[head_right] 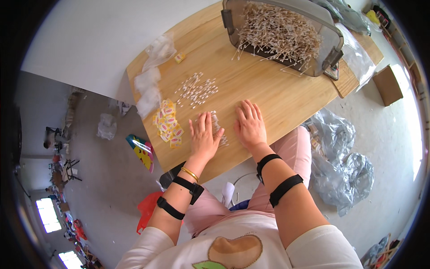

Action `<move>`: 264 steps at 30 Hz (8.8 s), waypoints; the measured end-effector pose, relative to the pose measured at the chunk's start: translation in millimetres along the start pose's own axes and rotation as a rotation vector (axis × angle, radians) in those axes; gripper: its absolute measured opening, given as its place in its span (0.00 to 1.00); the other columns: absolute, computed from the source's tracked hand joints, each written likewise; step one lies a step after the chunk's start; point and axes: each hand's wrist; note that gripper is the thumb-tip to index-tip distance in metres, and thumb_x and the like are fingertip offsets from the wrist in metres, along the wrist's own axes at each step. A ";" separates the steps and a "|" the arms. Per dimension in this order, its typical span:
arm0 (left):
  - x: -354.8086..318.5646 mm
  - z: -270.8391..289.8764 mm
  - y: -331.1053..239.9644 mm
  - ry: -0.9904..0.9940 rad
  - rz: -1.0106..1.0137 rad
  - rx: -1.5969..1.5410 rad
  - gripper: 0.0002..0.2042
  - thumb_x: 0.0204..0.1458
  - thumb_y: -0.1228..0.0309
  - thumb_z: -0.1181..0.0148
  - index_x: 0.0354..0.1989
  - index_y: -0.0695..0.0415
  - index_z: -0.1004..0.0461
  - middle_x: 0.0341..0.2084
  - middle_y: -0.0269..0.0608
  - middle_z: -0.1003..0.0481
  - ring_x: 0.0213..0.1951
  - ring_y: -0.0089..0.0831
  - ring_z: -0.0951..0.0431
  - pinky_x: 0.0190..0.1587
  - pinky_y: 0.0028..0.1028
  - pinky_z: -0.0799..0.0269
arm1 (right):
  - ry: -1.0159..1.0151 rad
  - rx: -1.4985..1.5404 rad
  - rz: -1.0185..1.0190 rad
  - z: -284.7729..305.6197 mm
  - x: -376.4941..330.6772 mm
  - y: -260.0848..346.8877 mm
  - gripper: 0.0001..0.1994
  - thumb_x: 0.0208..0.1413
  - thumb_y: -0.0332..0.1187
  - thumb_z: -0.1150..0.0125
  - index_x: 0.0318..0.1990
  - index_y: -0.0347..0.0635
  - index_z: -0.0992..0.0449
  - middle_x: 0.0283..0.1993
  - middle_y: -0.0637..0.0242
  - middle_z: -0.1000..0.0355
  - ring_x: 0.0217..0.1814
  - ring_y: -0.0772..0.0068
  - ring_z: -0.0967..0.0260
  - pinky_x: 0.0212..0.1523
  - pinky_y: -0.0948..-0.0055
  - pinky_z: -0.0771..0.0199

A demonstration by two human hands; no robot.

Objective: Arranging cotton swabs and packaging them into small plastic bags.

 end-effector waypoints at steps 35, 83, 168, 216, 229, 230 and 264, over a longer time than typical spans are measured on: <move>-21.4 10.4 0.0 -0.167 0.126 -0.338 0.40 0.69 0.43 0.67 0.77 0.64 0.60 0.77 0.57 0.61 0.78 0.56 0.64 0.76 0.51 0.68 | -0.031 0.472 -0.100 -12.4 15.0 19.6 0.16 0.65 0.25 0.54 0.58 0.33 0.29 0.64 0.47 0.35 0.72 0.42 0.40 0.69 0.55 0.36; -57.6 15.9 -12.2 -0.304 0.135 -0.699 0.45 0.67 0.40 0.63 0.77 0.67 0.65 0.77 0.61 0.63 0.78 0.53 0.66 0.77 0.49 0.72 | 0.027 0.623 -0.156 -5.9 3.7 13.6 0.24 0.59 0.27 0.50 0.63 0.34 0.34 0.66 0.46 0.38 0.74 0.43 0.44 0.76 0.54 0.47; 44.7 20.5 62.3 -0.313 0.112 -0.234 0.17 0.54 0.70 0.35 0.52 0.55 0.26 0.51 0.42 0.30 0.57 0.44 0.30 0.65 0.49 0.43 | 0.321 0.302 -0.062 -25.9 87.9 26.0 0.11 0.50 0.38 0.32 0.37 0.44 0.21 0.44 0.57 0.28 0.54 0.51 0.32 0.56 0.56 0.32; 62.7 -6.9 68.2 -0.472 0.128 -0.651 0.41 0.51 0.78 0.39 0.74 0.62 0.53 0.73 0.69 0.56 0.73 0.66 0.51 0.72 0.50 0.45 | 0.086 0.643 0.043 -75.6 125.1 42.7 0.19 0.62 0.21 0.52 0.61 0.37 0.31 0.66 0.44 0.39 0.72 0.37 0.43 0.69 0.53 0.36; 58.5 6.3 91.2 -0.376 0.143 -0.513 0.37 0.63 0.60 0.44 0.74 0.63 0.53 0.74 0.67 0.56 0.75 0.62 0.55 0.74 0.50 0.53 | 0.090 0.633 0.030 -72.5 121.9 45.6 0.18 0.64 0.23 0.52 0.60 0.36 0.32 0.66 0.44 0.39 0.70 0.39 0.41 0.68 0.54 0.36; 61.7 7.4 85.7 -0.353 0.154 -0.598 0.37 0.66 0.53 0.49 0.75 0.63 0.54 0.74 0.67 0.58 0.76 0.61 0.57 0.74 0.50 0.55 | 0.040 0.635 0.027 -74.2 126.8 39.5 0.17 0.64 0.24 0.52 0.60 0.36 0.32 0.65 0.44 0.38 0.69 0.40 0.40 0.67 0.54 0.36; 153.8 5.8 97.3 0.050 0.135 0.101 0.47 0.65 0.36 0.62 0.76 0.69 0.59 0.77 0.58 0.58 0.79 0.47 0.65 0.77 0.51 0.75 | -0.002 -0.059 -0.047 -61.9 134.8 -10.6 0.26 0.65 0.38 0.50 0.67 0.34 0.38 0.70 0.55 0.39 0.78 0.59 0.49 0.79 0.56 0.55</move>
Point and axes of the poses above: each hand's wrist, its own x-axis towards the middle knuckle, its own z-axis out of the back of the hand, y = z × x
